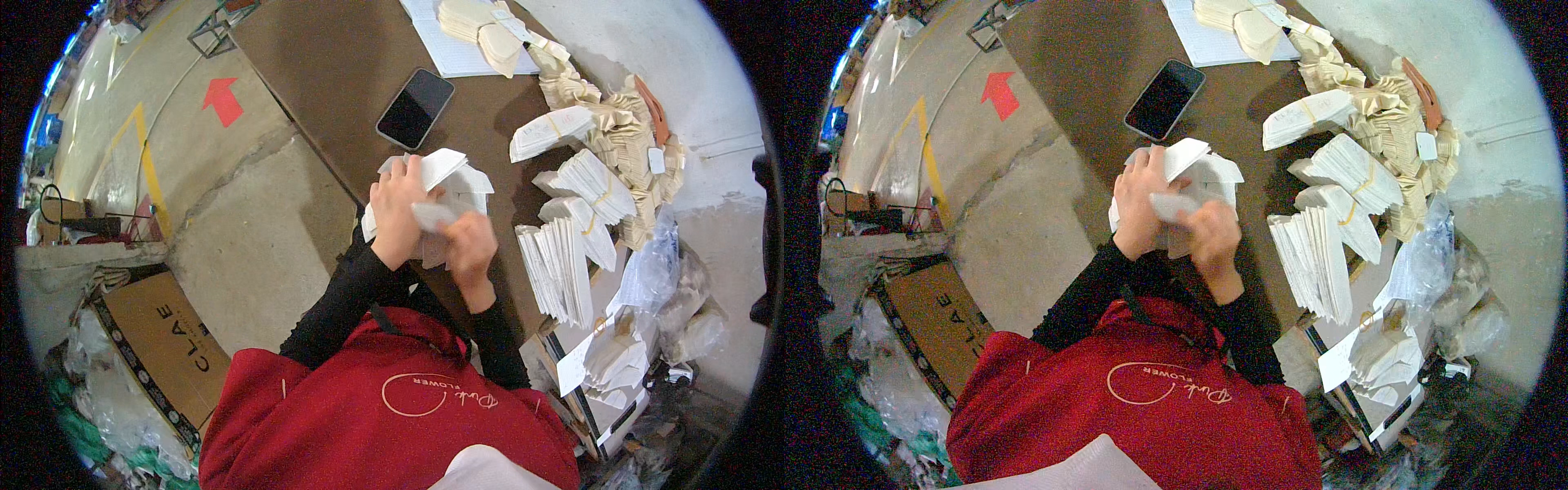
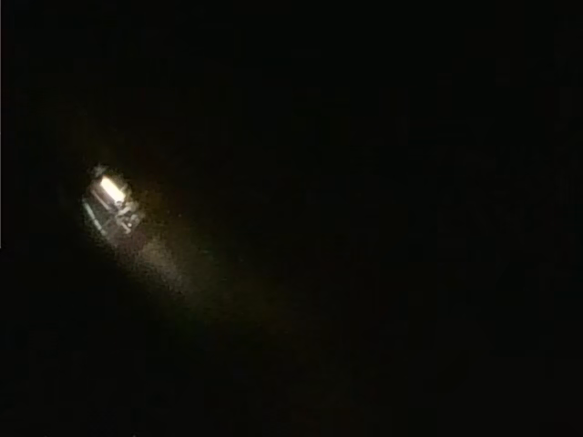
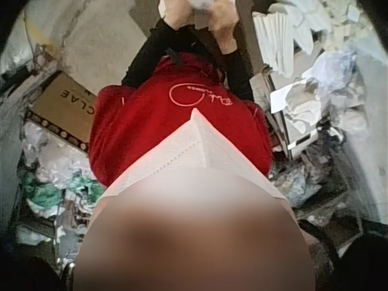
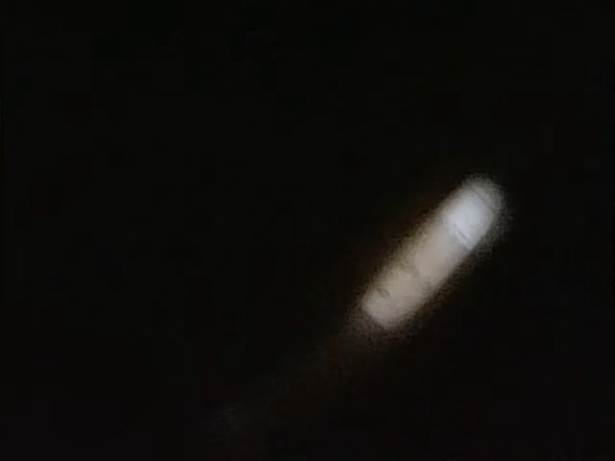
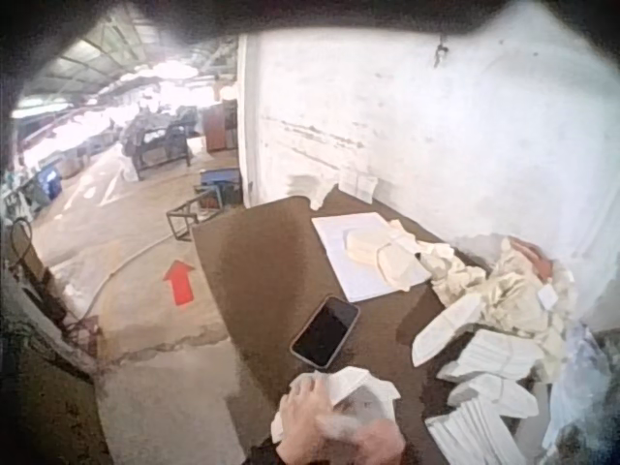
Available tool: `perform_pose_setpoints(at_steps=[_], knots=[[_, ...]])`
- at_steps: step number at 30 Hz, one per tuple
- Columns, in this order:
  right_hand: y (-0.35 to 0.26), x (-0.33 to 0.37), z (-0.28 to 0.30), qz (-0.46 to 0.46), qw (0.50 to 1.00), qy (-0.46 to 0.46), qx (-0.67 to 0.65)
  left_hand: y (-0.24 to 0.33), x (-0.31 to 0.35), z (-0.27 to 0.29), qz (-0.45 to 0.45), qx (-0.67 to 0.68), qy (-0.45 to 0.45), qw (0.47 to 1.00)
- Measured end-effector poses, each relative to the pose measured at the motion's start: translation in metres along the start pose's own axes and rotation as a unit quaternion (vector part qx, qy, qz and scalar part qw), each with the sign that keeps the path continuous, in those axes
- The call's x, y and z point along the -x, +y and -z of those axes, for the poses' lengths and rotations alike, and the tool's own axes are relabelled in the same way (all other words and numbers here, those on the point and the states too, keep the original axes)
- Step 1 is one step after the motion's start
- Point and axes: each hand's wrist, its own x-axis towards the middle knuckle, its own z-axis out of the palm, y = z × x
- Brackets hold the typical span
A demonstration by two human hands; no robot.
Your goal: The person repeatedly picks up white paper sheets, aligns them into a neat stack, and places them on the table. They then use a rubber band to secure the stack and write on it with a pen.
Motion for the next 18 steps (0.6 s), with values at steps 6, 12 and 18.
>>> perform_pose_setpoints(at_steps=[6,12,18], knots=[[-0.027,0.017,0.029,-0.020,0.990,0.097,-0.098,-0.002,0.000,0.003,0.002,0.022,-0.004,1.000],[-0.067,0.008,0.095,-0.080,0.911,0.282,-0.291,-0.003,0.005,0.001,-0.003,0.015,-0.010,1.000],[-0.039,-0.045,0.067,-0.432,0.841,0.038,-0.323,-0.028,-0.010,0.020,-0.024,0.169,-0.031,0.985]])
